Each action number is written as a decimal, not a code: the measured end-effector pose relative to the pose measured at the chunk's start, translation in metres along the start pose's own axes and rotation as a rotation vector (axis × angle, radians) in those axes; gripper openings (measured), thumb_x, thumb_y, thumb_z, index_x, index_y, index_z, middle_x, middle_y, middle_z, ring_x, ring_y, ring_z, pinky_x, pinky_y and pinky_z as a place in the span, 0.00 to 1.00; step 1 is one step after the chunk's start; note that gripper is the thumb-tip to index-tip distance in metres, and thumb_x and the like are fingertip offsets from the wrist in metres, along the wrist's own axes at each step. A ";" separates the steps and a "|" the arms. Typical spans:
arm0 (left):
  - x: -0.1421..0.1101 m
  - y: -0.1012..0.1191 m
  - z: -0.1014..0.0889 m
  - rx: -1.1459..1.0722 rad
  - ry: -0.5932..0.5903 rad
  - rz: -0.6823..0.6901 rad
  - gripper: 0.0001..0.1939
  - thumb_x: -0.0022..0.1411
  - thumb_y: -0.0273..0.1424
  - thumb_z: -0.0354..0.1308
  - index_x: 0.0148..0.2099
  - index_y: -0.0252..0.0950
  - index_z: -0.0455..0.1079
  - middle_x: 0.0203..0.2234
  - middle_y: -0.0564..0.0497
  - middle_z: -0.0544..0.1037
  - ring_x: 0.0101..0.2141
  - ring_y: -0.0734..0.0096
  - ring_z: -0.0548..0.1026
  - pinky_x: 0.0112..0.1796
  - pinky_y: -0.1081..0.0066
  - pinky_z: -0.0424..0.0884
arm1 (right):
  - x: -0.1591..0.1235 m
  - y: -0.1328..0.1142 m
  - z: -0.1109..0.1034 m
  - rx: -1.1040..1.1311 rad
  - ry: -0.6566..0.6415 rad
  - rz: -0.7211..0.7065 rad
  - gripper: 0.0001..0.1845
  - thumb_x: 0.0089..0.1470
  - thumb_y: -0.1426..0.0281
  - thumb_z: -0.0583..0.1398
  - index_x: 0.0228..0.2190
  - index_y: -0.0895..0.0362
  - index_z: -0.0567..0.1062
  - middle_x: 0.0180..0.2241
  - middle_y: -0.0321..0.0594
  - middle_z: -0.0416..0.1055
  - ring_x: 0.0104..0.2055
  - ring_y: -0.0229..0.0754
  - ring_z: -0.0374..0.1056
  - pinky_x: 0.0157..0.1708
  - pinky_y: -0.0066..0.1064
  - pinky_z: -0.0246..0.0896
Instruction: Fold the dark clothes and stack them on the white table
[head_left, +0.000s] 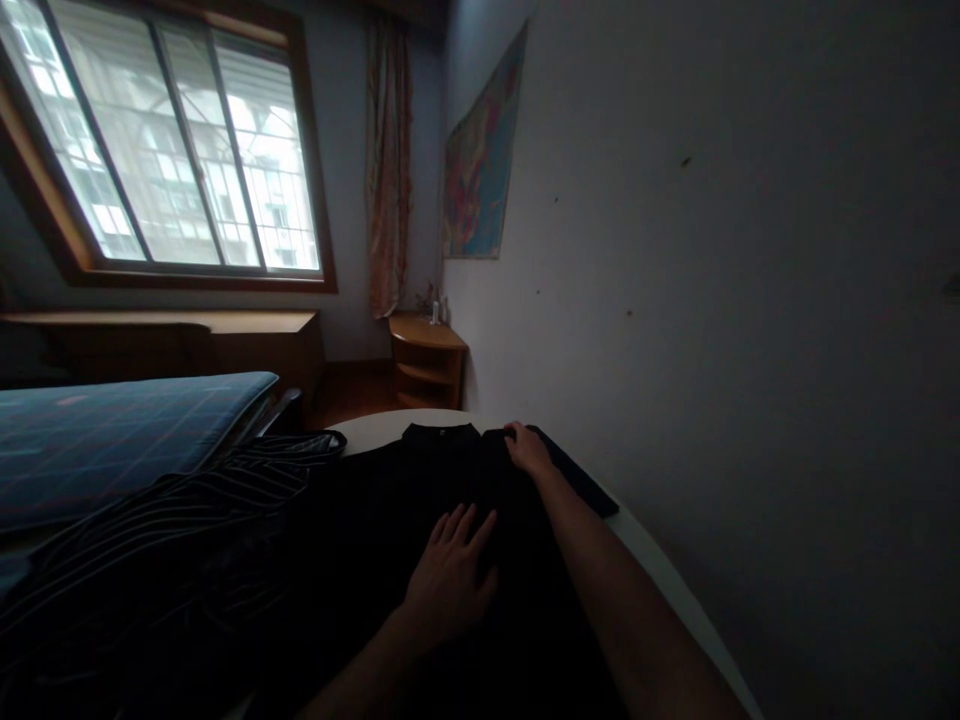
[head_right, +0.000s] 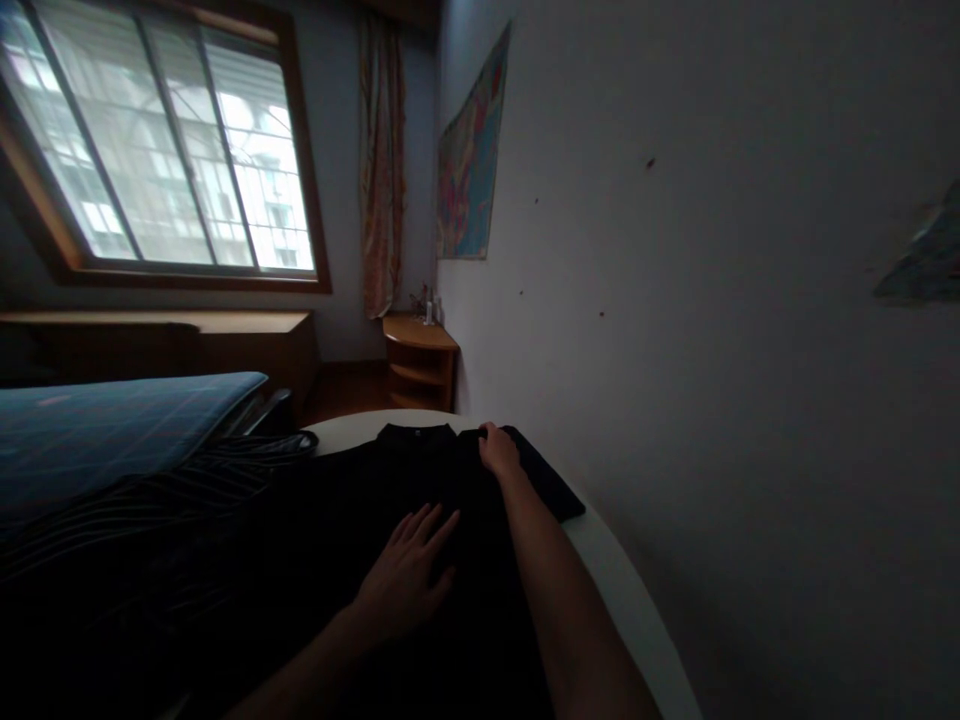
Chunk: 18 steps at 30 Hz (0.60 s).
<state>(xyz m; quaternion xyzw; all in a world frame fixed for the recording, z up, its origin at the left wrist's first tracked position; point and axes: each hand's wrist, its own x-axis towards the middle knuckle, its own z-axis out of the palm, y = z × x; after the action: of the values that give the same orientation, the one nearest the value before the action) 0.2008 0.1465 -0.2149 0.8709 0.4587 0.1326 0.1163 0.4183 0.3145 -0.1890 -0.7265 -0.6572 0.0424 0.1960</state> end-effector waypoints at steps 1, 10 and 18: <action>0.000 0.000 0.000 0.001 0.002 0.000 0.36 0.64 0.39 0.51 0.72 0.46 0.46 0.69 0.46 0.51 0.68 0.52 0.48 0.64 0.50 0.47 | 0.000 0.002 -0.001 -0.006 -0.005 -0.009 0.16 0.61 0.71 0.57 0.50 0.54 0.73 0.50 0.44 0.75 0.52 0.45 0.70 0.50 0.31 0.60; 0.001 0.002 -0.001 0.012 -0.003 -0.004 0.36 0.64 0.39 0.51 0.71 0.45 0.48 0.69 0.45 0.52 0.67 0.53 0.50 0.65 0.50 0.47 | 0.002 0.010 -0.007 -0.097 -0.100 -0.080 0.19 0.64 0.74 0.51 0.53 0.52 0.72 0.52 0.44 0.73 0.54 0.43 0.69 0.52 0.31 0.59; 0.001 0.002 -0.003 0.001 0.000 -0.003 0.36 0.63 0.39 0.52 0.71 0.44 0.49 0.69 0.44 0.53 0.67 0.53 0.50 0.64 0.51 0.48 | 0.019 0.011 -0.010 -0.176 -0.173 -0.055 0.17 0.63 0.62 0.58 0.49 0.58 0.72 0.50 0.46 0.71 0.49 0.46 0.69 0.49 0.46 0.66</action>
<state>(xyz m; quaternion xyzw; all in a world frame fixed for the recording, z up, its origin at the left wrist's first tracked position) 0.2018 0.1462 -0.2117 0.8703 0.4599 0.1322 0.1161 0.4345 0.3304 -0.1801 -0.7163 -0.6925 0.0417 0.0748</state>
